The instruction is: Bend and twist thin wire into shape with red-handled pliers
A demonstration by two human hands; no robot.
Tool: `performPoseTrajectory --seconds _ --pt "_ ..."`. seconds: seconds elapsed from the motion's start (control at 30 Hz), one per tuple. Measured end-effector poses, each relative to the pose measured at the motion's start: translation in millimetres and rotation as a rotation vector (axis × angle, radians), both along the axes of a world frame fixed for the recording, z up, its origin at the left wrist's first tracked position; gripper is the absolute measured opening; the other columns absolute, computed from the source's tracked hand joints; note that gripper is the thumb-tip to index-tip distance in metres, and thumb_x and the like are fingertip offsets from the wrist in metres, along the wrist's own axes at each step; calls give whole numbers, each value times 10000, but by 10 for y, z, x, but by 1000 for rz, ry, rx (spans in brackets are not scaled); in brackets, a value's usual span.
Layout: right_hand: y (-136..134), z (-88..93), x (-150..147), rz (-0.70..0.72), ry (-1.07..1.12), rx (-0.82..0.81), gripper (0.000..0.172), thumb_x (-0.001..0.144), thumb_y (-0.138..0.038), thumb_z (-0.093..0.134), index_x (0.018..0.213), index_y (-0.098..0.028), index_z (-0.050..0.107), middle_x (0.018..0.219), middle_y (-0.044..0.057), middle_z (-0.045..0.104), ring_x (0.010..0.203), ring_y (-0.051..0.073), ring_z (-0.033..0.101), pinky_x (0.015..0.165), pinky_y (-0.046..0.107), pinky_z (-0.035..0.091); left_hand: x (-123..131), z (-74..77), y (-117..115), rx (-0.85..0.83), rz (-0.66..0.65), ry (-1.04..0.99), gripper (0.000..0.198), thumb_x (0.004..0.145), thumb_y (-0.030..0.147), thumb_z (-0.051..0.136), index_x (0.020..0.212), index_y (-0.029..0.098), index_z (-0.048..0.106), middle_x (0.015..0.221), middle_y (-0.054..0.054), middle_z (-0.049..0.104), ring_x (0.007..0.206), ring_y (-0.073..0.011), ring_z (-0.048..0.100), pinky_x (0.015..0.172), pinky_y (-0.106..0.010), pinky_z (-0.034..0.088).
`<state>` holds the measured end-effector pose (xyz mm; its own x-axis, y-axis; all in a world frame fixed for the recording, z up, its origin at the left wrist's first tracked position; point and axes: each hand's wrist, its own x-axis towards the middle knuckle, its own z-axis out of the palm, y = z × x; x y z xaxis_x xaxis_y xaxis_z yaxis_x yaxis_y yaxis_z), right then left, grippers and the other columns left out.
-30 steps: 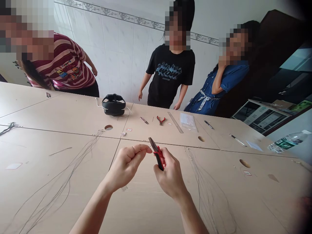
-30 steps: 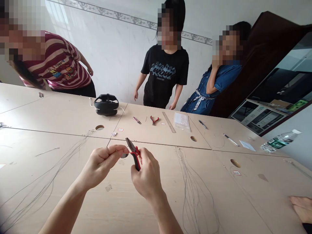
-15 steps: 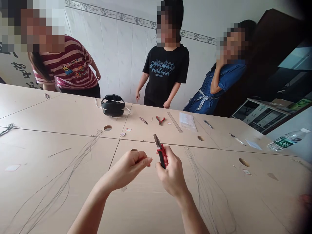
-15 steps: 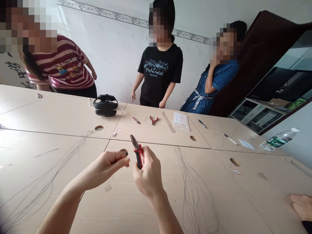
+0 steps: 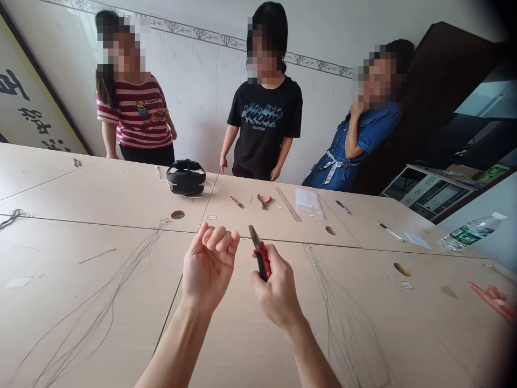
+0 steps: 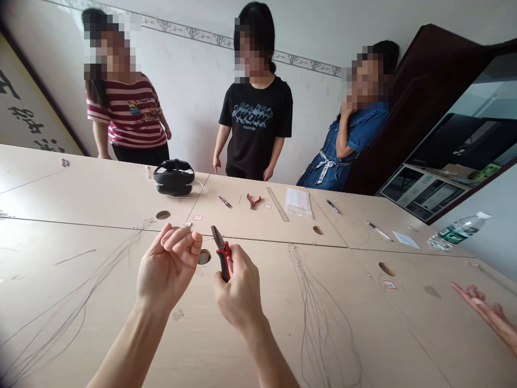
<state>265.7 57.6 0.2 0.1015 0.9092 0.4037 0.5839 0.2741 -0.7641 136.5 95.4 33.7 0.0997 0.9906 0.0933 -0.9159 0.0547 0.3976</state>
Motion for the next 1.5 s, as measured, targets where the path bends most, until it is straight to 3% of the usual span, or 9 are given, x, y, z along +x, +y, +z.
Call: performPoseTrajectory --seconds 0.1,0.2,0.37,0.53,1.5 --pt "-16 -1 -45 22 -7 2 204 714 -90 457 869 -223 473 706 -30 516 605 143 466 577 250 380 8 36 8 -9 -2 -91 375 962 159 422 606 198 309 567 74 215 445 -45 282 493 -150 426" --pt "-21 -10 -68 41 -12 8 205 712 -86 462 863 -225 473 690 -40 486 595 136 436 565 238 368 -36 55 15 -47 -7 -128 393 966 154 391 591 200 284 553 74 180 435 -57 242 423 -174 330" --pt "-1 -52 -80 52 -30 -2 211 713 -89 468 873 -226 485 690 -43 477 588 130 416 555 231 364 -130 108 18 -174 -31 -49 423 947 141 403 545 198 284 521 76 141 411 -76 170 388 -218 259" --pt "9 -67 -101 76 -53 27 240 718 -91 475 915 -221 514 720 -28 539 627 140 479 580 235 392 -216 163 32 -236 -4 37 452 935 138 414 506 193 282 527 78 97 414 -79 118 373 -224 229" --pt "37 -84 -77 64 -111 51 262 723 -99 481 951 -210 545 790 7 628 674 159 550 593 250 428 -357 154 29 -226 -57 185 466 918 148 458 485 196 291 539 81 74 443 -87 91 375 -221 233"
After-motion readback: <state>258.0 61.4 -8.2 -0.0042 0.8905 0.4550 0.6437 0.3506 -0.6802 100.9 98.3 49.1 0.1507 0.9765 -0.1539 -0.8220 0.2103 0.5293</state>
